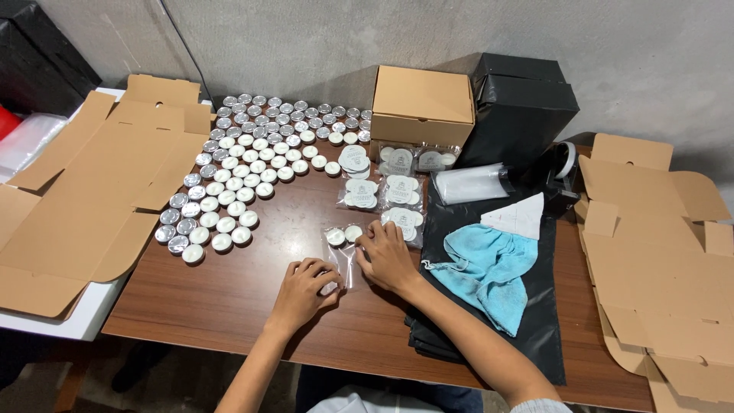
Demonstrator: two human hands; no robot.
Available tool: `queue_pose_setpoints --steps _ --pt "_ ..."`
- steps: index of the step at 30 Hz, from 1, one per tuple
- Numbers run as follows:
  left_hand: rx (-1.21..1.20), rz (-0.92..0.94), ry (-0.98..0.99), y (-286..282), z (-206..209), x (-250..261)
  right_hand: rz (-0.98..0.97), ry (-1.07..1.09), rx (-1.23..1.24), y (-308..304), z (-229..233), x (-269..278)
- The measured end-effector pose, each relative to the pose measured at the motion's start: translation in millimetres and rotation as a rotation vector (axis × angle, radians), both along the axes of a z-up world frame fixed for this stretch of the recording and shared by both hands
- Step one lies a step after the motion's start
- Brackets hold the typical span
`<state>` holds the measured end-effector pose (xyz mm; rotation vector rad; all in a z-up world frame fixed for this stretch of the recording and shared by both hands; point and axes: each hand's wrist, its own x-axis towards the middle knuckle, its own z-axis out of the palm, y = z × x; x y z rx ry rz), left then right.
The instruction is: Packaging small tea light candles into plastic bags and cleaning decorative components with a cloth.
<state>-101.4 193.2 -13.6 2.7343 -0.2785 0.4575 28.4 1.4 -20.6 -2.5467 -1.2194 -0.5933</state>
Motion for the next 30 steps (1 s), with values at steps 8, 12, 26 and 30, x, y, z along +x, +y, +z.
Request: queue_pose_setpoints --steps 8,12,26,30 --pt "-0.029 0.011 0.007 0.7 1.8 -0.1 0.069 0.056 -0.161 0.2 13.1 -14.3" --pt "-0.078 0.013 0.065 6.0 3.8 0.5 0.04 0.0 -0.219 -2.2 3.7 -18.6" --pt "0.435 0.577 -0.173 123.1 15.6 41.8 -0.101 -0.067 -0.018 -101.2 10.6 4.2" --pt "0.479 0.569 -0.209 126.7 -5.2 50.7 -0.226 -0.058 0.17 -141.8 30.0 9.4"
